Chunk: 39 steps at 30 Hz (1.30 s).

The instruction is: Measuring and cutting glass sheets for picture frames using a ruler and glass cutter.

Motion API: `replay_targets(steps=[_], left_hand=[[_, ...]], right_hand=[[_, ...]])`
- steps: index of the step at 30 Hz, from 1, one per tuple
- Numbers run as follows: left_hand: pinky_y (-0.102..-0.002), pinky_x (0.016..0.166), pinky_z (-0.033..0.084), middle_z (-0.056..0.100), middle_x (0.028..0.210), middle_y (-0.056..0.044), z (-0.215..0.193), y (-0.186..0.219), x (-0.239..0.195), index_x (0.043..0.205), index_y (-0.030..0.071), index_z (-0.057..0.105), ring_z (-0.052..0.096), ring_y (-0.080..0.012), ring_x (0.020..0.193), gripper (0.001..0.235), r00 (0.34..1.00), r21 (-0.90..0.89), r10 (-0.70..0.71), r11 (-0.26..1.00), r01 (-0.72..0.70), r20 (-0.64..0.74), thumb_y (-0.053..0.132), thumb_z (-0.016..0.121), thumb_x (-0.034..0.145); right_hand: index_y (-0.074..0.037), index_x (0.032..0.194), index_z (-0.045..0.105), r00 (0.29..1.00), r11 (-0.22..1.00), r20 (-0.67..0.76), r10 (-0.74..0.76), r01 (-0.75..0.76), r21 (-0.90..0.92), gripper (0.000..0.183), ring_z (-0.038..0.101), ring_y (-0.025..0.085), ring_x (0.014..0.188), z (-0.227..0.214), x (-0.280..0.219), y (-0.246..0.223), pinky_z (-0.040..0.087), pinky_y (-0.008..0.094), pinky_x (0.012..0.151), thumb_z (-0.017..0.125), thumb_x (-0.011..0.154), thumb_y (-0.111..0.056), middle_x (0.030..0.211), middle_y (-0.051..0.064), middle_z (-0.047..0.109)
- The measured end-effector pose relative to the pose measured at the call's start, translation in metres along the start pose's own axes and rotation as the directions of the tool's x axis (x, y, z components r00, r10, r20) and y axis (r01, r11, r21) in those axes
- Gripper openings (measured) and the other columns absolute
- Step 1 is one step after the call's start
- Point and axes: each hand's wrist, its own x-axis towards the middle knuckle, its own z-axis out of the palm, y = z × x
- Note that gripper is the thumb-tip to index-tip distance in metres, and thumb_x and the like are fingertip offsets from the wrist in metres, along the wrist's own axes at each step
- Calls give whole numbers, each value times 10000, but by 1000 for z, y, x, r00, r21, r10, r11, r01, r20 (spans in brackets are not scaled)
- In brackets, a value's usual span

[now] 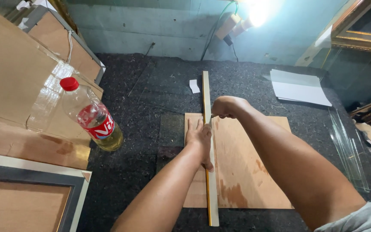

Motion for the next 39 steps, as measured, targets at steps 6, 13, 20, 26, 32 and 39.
replay_targets(steps=[6,13,20,26,32,39], left_hand=[[-684,979,-71,85,1448,-19,-13,-5,-23,1387,177,144,-118,-332,1317,622,1000,-44,7,999,-8,-14,317,403,839],[-663,991,-63,86,1455,-9,-14,-3,-22,1388,171,158,-93,-304,1324,636,1000,-76,-17,997,17,-4,298,451,838],[-652,1006,-67,111,1459,-22,6,2,8,1381,146,161,-48,-292,1336,841,999,-74,-7,997,4,-46,470,568,721],[-652,996,-66,64,1469,-47,4,-8,11,1394,137,111,-64,-300,1344,965,999,22,0,1000,2,-50,593,518,648],[-655,988,-56,38,1470,-88,18,4,23,1402,86,64,-60,-315,1353,1300,999,69,43,997,-43,-7,794,617,463],[-659,987,-34,71,1468,-89,16,8,27,1404,100,92,-34,-324,1353,1234,1000,126,8,992,-8,-1,775,613,513]], right_hand=[[-154,454,349,1000,1000,-8,-5,5,-8,292,282,85,294,7,7,3,205,241,339,462,722,-169,382,-45,274],[-77,570,525,1000,995,3,8,-8,-96,181,347,107,330,13,34,10,224,247,353,466,739,-104,414,0,372],[-26,845,627,961,930,88,-261,275,-242,201,522,261,530,96,5,68,418,352,476,529,690,-109,627,155,547],[-72,887,621,938,939,-90,-334,339,48,212,587,236,784,171,-139,72,464,374,671,526,724,-170,813,105,652],[-120,941,601,998,1000,62,-28,27,16,244,595,274,888,187,-215,77,441,324,709,459,788,-247,937,124,636],[-189,1074,521,936,914,-250,248,-141,380,468,574,299,999,233,-208,77,429,347,800,587,733,-502,1054,92,623]])
